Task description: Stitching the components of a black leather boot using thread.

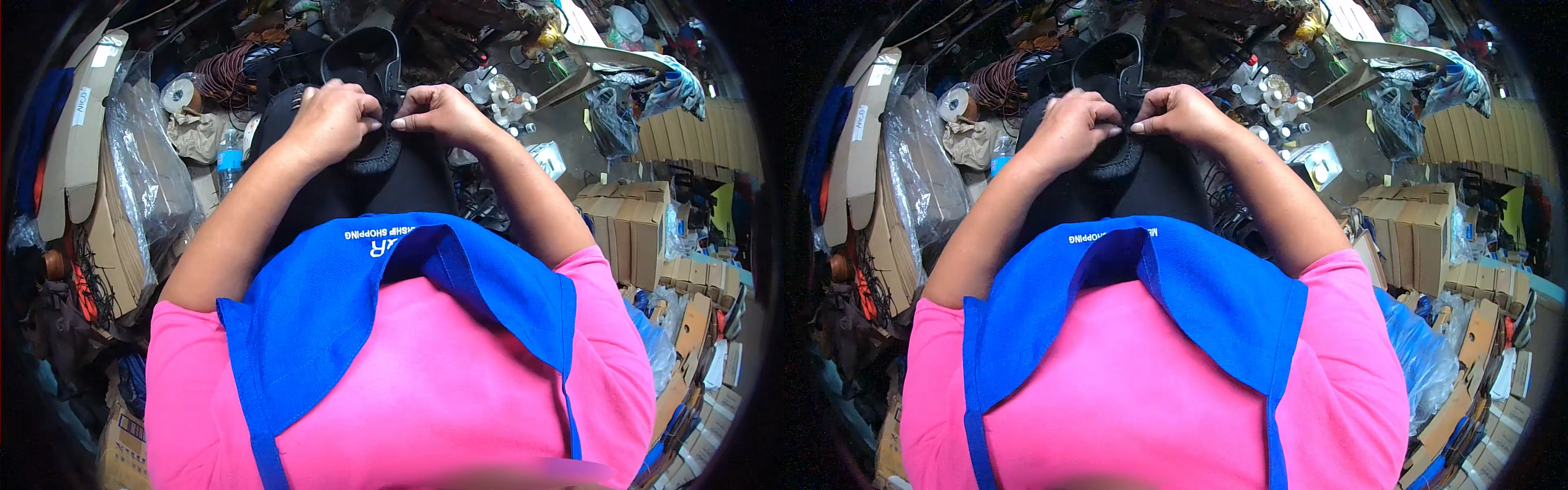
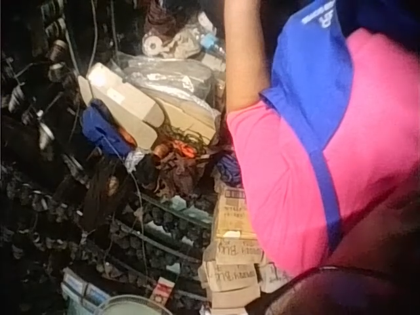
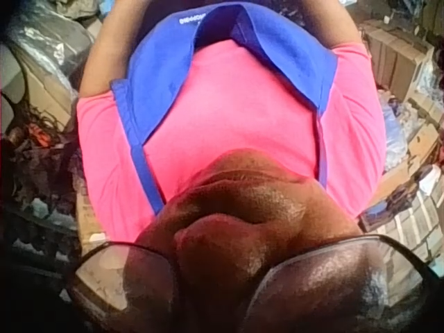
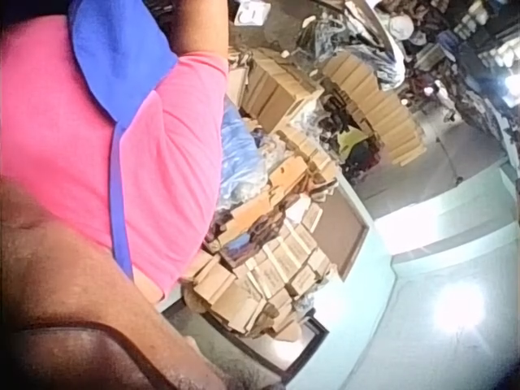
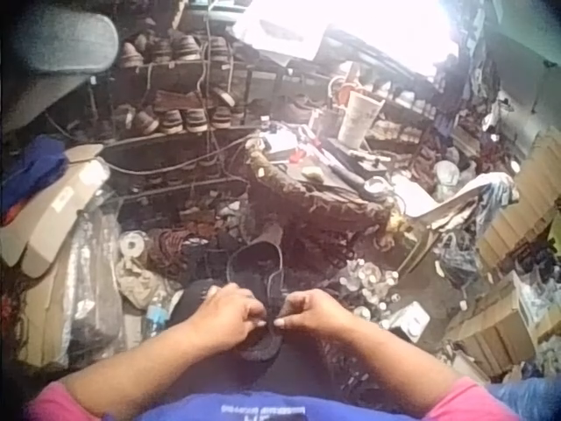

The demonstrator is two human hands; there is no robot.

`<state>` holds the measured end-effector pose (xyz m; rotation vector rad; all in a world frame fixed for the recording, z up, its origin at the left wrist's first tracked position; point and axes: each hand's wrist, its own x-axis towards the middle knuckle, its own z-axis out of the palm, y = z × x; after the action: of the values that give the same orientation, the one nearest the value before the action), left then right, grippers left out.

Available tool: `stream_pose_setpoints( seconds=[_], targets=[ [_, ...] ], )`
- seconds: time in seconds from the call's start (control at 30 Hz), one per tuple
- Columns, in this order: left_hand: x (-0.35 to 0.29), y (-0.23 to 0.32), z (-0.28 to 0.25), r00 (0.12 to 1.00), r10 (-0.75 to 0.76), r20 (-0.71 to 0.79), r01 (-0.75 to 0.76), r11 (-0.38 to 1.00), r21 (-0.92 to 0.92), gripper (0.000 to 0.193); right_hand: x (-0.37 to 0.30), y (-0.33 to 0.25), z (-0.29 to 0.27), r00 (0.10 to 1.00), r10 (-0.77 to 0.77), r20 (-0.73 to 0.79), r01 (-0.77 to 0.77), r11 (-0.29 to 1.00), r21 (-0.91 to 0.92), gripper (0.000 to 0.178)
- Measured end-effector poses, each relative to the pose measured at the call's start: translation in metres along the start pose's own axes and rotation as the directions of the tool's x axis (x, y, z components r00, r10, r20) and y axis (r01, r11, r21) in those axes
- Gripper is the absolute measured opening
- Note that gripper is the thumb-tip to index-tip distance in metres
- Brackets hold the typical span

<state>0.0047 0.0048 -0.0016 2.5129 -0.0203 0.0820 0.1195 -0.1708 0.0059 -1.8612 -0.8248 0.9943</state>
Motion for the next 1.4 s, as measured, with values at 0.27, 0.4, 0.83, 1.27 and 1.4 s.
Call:
stream_pose_setpoints(
  seconds=[0.27,0.4,0.83,1.27,1.4],
  targets=[
    [-0.013,0.001,-0.009,0.999,0.001,0.041,-0.006,0.991,0.134,0.01,-0.014,0.01,-0.018,0.999,0.052,-0.007,-0.051,0.99,0.135,0.017],
    [-0.01,0.003,-0.001,0.999,0.049,-0.015,-0.046,0.988,0.145,0.011,-0.029,0.028,-0.018,0.998,0.026,-0.062,-0.03,0.998,-0.055,0.015],
    [-0.015,0.013,-0.004,0.972,0.234,-0.018,-0.199,0.862,0.466,0.012,-0.017,-0.012,-0.03,0.867,-0.386,-0.315,0.043,0.687,-0.725,0.017],
    [-0.028,-0.012,-0.015,0.967,0.206,-0.149,-0.152,0.939,0.31,0.018,-0.008,-0.015,-0.04,0.999,-0.031,-0.024,0.012,0.826,-0.563,0.018],
    [-0.046,-0.02,-0.035,0.923,0.119,-0.365,-0.058,0.983,0.175,0.024,-0.014,0.029,-0.071,0.95,0.262,-0.168,-0.31,0.835,-0.455,0.025]
  ],
)
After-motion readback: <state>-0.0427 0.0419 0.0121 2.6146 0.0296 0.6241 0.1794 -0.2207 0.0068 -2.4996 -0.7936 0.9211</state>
